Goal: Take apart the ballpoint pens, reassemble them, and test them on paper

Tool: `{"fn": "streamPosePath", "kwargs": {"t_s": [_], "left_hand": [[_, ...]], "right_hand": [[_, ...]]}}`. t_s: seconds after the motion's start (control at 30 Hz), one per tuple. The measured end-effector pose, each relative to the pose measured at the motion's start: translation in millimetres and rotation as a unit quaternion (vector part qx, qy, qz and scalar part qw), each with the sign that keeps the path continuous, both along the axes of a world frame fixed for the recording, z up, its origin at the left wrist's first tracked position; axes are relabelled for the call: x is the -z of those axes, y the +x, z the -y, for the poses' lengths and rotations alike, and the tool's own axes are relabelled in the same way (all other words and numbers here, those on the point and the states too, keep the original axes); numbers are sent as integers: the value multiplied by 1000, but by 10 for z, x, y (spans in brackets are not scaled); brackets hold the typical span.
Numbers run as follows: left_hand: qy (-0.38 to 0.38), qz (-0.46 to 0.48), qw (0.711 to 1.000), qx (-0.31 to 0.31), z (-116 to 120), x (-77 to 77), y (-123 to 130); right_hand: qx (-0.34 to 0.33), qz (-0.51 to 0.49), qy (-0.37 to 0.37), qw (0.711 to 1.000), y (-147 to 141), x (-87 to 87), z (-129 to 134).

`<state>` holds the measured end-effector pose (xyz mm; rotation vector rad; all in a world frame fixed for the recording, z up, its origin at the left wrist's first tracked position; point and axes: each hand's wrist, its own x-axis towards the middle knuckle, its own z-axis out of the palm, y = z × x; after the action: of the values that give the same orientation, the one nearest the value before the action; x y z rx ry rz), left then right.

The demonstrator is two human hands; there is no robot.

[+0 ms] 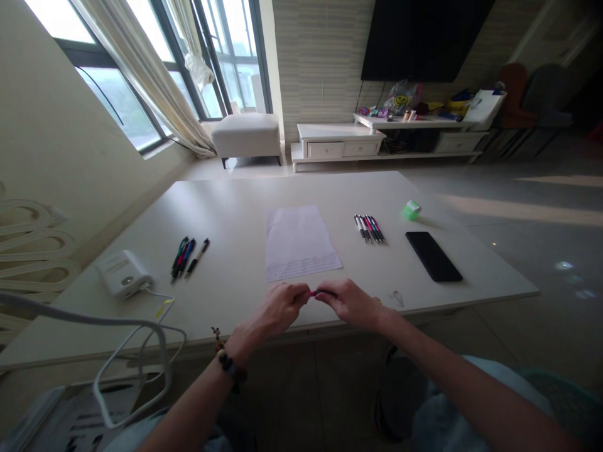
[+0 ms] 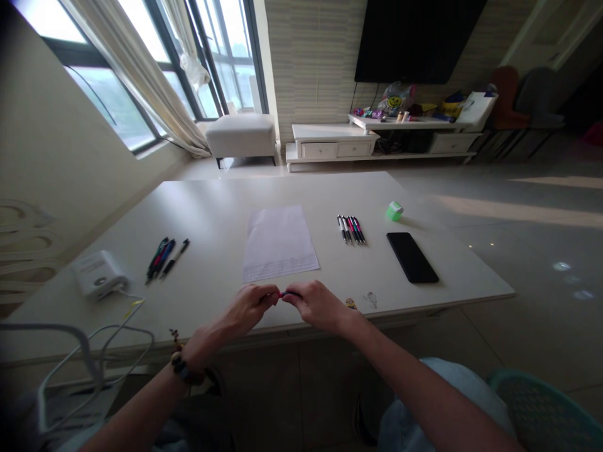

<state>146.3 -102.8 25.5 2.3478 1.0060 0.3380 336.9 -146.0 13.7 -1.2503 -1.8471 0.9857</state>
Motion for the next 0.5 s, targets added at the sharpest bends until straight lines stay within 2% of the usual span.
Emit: {"fn": "streamPosePath", "kwargs": {"t_s": [0.07, 0.1, 0.23, 0.37, 0.5], "left_hand": [[-4, 9, 1000, -10, -4, -4, -1], [11, 6, 1000, -12, -4, -11, 3], [90, -36, 995, -6, 1, -45, 23], [112, -66, 991, -9, -13, -33, 31], [114, -72, 991, -16, -24, 1, 30]], "right_hand": [[8, 34, 39, 999, 15, -18, -3], [7, 28, 23, 999, 20, -22, -11], [-5, -71, -136, 988, 11, 5, -75], [48, -119, -115, 985, -14, 55, -133], [24, -120, -163, 979, -6, 69, -154]]}}
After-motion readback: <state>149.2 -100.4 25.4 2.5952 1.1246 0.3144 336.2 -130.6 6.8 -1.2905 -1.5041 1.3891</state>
